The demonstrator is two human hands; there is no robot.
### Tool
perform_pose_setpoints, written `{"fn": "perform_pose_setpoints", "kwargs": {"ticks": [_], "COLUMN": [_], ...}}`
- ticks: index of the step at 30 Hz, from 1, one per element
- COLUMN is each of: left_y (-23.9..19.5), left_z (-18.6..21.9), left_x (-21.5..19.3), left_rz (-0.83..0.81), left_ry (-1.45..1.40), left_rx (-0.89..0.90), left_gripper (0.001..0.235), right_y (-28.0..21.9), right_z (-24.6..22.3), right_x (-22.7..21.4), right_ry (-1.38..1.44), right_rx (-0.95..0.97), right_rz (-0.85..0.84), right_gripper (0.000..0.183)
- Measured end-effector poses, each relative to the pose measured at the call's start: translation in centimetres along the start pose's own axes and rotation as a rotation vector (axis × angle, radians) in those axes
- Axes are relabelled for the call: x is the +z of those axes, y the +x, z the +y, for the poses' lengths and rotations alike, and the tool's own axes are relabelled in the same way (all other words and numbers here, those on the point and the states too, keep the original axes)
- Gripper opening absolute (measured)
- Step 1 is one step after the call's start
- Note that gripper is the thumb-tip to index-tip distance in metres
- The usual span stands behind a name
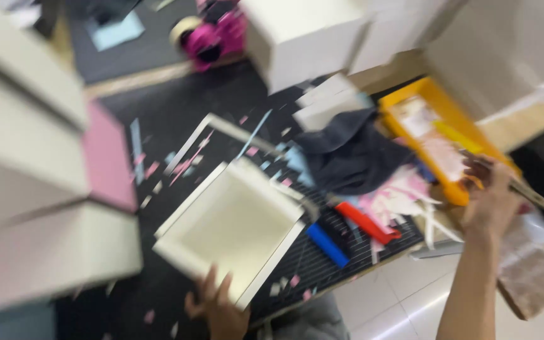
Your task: The person assembles a white paper box by applying glue to the edges and folding the flaps into place. They use a bone folder to crease the edges and a pair of scissors to trim excess paper. The person repeats this process for multiple boxes.
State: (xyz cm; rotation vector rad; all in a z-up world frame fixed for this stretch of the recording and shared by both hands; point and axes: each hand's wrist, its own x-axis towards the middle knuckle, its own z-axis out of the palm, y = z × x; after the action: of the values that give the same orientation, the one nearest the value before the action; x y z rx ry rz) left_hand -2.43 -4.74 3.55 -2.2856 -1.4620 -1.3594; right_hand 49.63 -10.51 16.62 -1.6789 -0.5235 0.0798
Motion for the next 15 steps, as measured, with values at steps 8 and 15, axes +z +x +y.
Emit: {"fn": "perform_pose_setpoints", "kwargs": {"ticks": [8,15], "left_y": [1.5,0.5], "left_z": [0.8,0.6], "left_x": [-2.4,-1.0], "left_rz": [-0.150,-0.081], "left_ry": [-0.028,-0.139], "left_rx": [0.018,-0.004], "left_gripper": [0.047,0.048], "right_y": [-27.2,-33.2], "right_z": [-12.4,-15.2], "right_x": [10.9,12.2], "right_ry": [0.671,0.144], "right_rx": [0.248,-0.527], "right_rz": [-0.686,-0.912], "right_gripper": [0.013,0.012]}}
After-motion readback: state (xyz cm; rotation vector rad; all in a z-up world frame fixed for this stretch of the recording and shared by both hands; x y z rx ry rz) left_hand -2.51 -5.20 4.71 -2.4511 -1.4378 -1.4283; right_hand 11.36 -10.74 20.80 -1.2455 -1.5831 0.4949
